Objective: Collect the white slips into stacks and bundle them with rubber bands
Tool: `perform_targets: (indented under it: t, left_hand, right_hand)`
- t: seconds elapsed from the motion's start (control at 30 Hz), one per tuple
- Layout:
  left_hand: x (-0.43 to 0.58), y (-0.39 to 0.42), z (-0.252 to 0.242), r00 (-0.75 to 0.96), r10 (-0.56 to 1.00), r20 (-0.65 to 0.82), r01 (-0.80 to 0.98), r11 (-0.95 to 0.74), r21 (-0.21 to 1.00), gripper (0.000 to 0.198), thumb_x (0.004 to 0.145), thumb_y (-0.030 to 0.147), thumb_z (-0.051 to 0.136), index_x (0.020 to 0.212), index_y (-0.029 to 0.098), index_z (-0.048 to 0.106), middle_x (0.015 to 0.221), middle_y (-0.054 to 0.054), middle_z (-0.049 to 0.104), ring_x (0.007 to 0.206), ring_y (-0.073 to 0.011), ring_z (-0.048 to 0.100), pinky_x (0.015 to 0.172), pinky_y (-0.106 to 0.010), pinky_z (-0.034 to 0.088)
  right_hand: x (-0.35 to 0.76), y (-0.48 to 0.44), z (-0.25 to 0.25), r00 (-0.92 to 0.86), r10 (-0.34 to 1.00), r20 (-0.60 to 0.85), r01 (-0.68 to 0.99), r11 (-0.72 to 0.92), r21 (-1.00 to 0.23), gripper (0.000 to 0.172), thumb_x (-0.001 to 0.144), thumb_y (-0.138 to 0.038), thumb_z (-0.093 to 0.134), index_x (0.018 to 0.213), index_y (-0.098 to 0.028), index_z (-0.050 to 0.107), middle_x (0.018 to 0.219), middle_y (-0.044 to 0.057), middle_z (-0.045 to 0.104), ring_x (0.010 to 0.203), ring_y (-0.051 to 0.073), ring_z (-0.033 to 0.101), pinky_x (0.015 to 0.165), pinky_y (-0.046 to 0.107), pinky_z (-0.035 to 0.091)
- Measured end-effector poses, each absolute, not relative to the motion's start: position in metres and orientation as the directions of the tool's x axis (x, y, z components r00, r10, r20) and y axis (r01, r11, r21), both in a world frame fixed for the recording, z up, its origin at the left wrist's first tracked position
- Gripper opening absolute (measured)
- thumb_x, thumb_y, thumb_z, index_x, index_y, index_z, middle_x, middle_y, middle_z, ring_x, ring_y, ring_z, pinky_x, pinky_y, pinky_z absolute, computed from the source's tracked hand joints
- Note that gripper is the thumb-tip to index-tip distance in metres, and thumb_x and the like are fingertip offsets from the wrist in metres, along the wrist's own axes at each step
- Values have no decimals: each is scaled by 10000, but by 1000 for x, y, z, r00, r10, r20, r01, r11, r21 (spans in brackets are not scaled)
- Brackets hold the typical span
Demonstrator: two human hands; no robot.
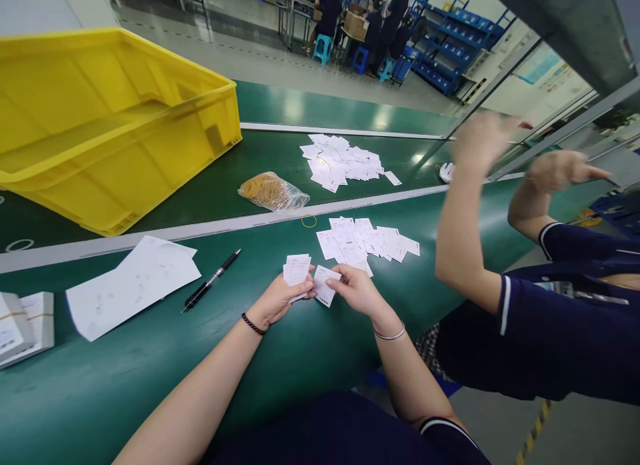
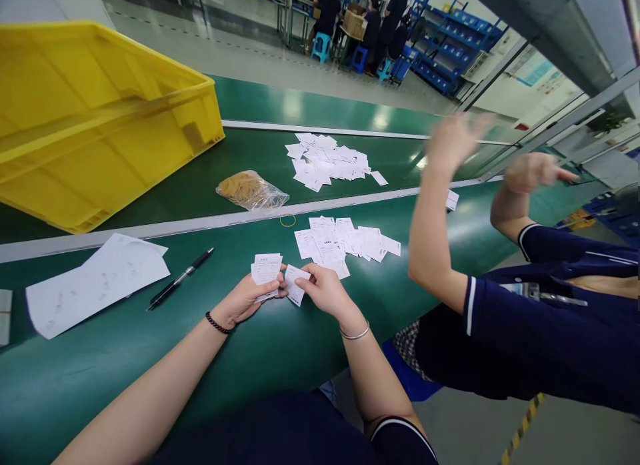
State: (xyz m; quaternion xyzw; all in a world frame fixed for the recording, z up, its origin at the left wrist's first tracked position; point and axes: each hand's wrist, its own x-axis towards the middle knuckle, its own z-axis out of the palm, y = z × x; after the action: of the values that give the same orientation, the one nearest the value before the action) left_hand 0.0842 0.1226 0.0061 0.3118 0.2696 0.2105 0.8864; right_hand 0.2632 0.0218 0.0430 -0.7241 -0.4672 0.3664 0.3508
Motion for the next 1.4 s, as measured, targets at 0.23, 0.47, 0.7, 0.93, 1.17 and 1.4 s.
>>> perform_targets:
  t: [0.23, 0.47, 0.7, 0.93, 1.17, 1.4]
  left_hand:
    - [81, 123, 3, 830, 447, -333, -156, 760, 631, 512, 572, 247, 885, 1023, 130, 673, 911, -91, 707, 756, -189, 669, 678, -309, 559]
    - [86, 114, 2, 785, 485, -384, -147, 749, 645, 308, 778, 239, 728, 1050, 112, 660, 976, -140, 718, 759, -199, 686, 685, -329, 576]
    - [86, 118, 3, 747, 546, -379, -228, 746, 625, 262, 818, 188, 670, 1075, 142, 649, 913, -84, 699, 781, -176, 667, 754, -349, 581]
    - [87, 116, 3, 733, 562, -383, -245, 743, 622, 287, 773, 203, 728, 1039, 133, 649, 819, -61, 688, 834, -201, 673, 778, -368, 575]
    - [84, 113, -3, 865, 376, -333, -63, 739, 671, 381, 672, 237, 819, 1002, 113, 673, 987, -153, 717, 761, -238, 707, 729, -387, 561]
    - [86, 122, 1, 729, 582, -360, -273, 730, 627, 277, 755, 134, 706, 1028, 132, 660, 889, -93, 715, 755, -195, 688, 769, -372, 565]
  right_hand:
    - [242, 34, 45, 280, 951, -130, 244, -201, -949, 237, 765, -422, 647, 816, -205, 565, 683, -12, 636, 603, 145, 592, 574, 272, 480]
    - [248, 25, 38, 536, 839, 95, 714, -391, -580, 293, 873, -436, 542, 1006, -183, 605, 997, 110, 684, 942, 246, 629, 782, 357, 502]
    - [298, -1, 26, 707, 704, -70, 670, -698, -252, 747, 716, -435, 722, 1329, -113, 441, 1213, 210, 591, 1141, 378, 531, 831, 448, 490]
    - [296, 0, 36, 509, 837, -200, 388, -430, -815, 266, 776, -386, 590, 947, -183, 589, 879, 58, 671, 669, 188, 619, 605, 330, 511]
    - [247, 47, 45, 249, 965, -85, 493, -202, -847, 179, 794, -367, 635, 885, -214, 641, 770, -8, 689, 700, 154, 639, 674, 279, 511]
    - [295, 96, 41, 632, 773, 52, 752, -595, -285, 599, 789, -430, 662, 1269, -108, 503, 1190, 210, 634, 1123, 351, 563, 880, 458, 456]
